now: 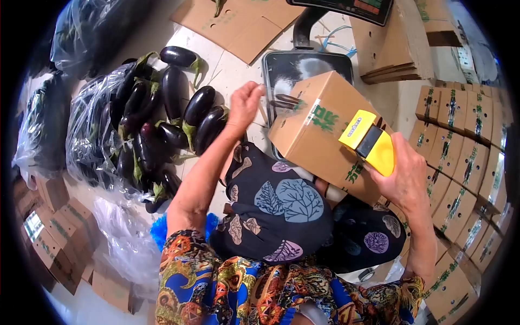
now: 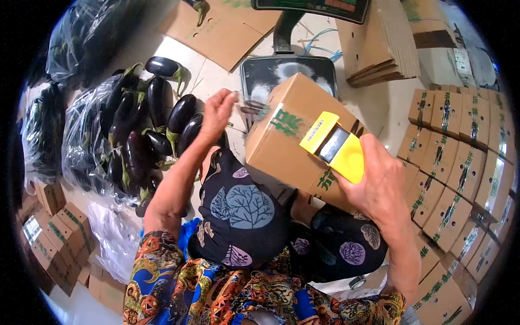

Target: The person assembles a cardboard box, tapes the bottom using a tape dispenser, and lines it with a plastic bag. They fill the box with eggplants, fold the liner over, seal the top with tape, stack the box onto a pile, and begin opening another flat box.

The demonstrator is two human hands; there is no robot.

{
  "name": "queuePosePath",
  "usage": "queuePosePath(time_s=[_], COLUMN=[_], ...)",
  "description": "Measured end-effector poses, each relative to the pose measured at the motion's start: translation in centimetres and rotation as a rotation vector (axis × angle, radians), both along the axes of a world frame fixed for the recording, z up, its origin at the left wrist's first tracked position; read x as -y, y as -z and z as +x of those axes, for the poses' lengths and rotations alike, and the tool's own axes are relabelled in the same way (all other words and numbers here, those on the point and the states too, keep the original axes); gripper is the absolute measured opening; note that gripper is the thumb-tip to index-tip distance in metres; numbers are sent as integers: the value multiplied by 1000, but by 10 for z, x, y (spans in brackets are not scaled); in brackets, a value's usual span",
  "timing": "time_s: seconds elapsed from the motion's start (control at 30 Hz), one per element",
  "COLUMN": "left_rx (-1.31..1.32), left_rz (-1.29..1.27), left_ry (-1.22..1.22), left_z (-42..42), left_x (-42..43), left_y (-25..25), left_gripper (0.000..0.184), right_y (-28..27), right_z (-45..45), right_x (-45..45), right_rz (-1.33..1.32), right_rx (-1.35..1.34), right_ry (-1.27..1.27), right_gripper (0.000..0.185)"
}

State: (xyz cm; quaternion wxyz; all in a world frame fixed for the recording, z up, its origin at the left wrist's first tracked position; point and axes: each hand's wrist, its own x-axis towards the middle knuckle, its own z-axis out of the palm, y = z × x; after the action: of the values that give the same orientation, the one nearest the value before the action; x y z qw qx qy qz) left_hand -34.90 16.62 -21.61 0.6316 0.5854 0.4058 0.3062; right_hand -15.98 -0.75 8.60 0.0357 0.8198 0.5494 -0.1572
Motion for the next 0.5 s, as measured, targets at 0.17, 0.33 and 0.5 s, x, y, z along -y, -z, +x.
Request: queuePosePath(time_s=[0.17, 0.33, 0.5], left_rx=[-130, -379, -200], left_rz=[185, 349, 332], left_ry=[156, 300, 167], left_z=[36, 35, 54], left_x=[36, 33, 19], left_y=[2, 17, 16], left_gripper=[20, 21, 22], right_y=[4, 7, 11], right_z=[1, 0, 3], right_x=[0, 5, 13], right_rz=[22, 73, 102], right_rx=[-25, -47, -53], right_ry=[-10, -5, 26], right_gripper=[44, 42, 45])
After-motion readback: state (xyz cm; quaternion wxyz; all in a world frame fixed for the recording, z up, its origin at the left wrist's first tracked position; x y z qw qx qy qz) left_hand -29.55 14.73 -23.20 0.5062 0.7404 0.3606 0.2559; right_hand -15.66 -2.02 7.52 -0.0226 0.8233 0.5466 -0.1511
